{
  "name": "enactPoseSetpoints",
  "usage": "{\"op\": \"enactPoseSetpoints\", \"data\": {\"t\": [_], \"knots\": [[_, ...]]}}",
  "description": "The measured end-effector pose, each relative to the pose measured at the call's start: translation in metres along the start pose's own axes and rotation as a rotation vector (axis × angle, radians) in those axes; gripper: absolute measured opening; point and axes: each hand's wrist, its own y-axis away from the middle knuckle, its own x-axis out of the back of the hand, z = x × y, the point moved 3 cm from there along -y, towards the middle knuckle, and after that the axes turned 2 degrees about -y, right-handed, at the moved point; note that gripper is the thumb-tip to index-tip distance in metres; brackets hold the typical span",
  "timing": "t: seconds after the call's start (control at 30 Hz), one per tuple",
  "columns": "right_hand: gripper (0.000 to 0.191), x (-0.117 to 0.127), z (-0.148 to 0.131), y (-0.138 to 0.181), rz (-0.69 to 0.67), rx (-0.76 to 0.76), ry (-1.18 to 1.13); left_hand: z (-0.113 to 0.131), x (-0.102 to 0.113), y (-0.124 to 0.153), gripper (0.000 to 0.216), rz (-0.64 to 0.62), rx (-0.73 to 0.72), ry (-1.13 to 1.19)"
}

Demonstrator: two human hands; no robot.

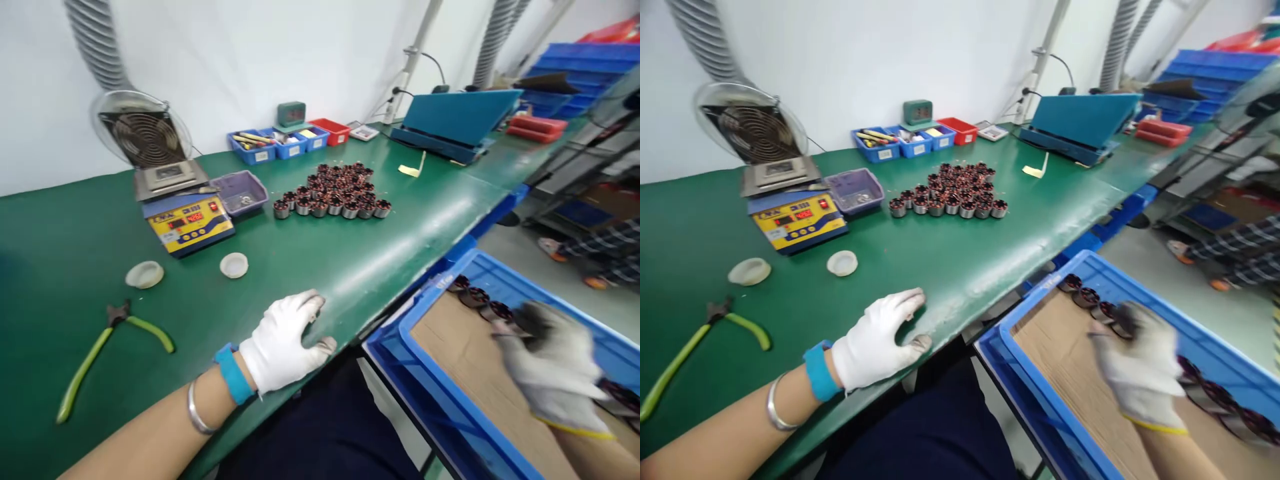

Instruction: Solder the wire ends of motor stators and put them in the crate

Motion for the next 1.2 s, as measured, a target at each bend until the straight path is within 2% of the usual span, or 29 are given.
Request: {"op": "enactPoseSetpoints", "data": {"t": [0.03,0.1,0.17,0.2,0.27,0.33,0.43,0.57,0.73,0.8,0.87,0.93,0.97,1.03,1.1,1.2], "knots": [[0.041,-0.015,-0.030,-0.007,-0.028,0.186,-0.058,0.001,0.000,0.000,0.057,-0.006,-0.033,-0.016],[0.042,-0.046,-0.090,-0.023,-0.198,0.592,-0.183,0.002,0.000,0.000,0.060,-0.024,-0.080,-0.036],[0.050,-0.069,-0.135,-0.052,-0.161,0.632,-0.204,0.002,0.000,-0.001,0.059,-0.054,-0.089,-0.041],[0.058,-0.079,-0.151,-0.070,-0.125,0.541,-0.169,0.002,0.000,-0.001,0.059,-0.077,-0.082,-0.039],[0.076,-0.097,-0.173,-0.107,-0.095,0.255,-0.069,0.001,0.001,-0.002,0.055,-0.129,-0.064,-0.030],[0.082,-0.114,-0.184,-0.136,-0.162,0.034,0.007,0.000,0.001,-0.004,0.051,-0.181,-0.048,-0.022],[0.071,-0.130,-0.189,-0.157,-0.277,-0.088,0.021,-0.001,0.001,-0.006,0.048,-0.225,-0.031,-0.015],[0.058,-0.130,-0.183,-0.162,-0.317,-0.149,0.009,-0.002,0.002,-0.007,0.046,-0.245,-0.039,-0.008],[0.030,-0.119,-0.185,-0.154,-0.399,-0.093,-0.117,-0.003,-0.001,-0.006,0.048,-0.221,-0.026,0.047],[0.026,-0.118,-0.191,-0.139,-0.426,-0.056,-0.216,-0.004,-0.003,-0.006,0.048,-0.190,0.023,0.125],[0.029,-0.117,-0.202,-0.114,-0.482,-0.010,-0.332,-0.006,-0.001,-0.008,0.051,-0.097,0.143,0.256],[0.037,-0.114,-0.217,-0.081,-0.582,0.066,-0.471,-0.012,0.003,-0.011,0.057,0.036,0.381,0.496],[0.042,-0.112,-0.227,-0.063,-0.639,0.117,-0.549,-0.016,0.003,-0.012,0.057,0.078,0.525,0.696],[0.049,-0.103,-0.250,-0.032,-0.708,0.253,-0.718,-0.020,0.000,-0.015,0.055,0.066,0.767,1.175],[0.048,-0.093,-0.273,-0.011,-0.690,0.405,-0.789,-0.023,0.000,-0.018,0.055,0.045,0.878,1.532],[0.062,-0.084,-0.302,-0.005,-0.682,0.607,-0.820,-0.030,0.004,-0.019,0.050,0.202,0.925,1.637]]}}
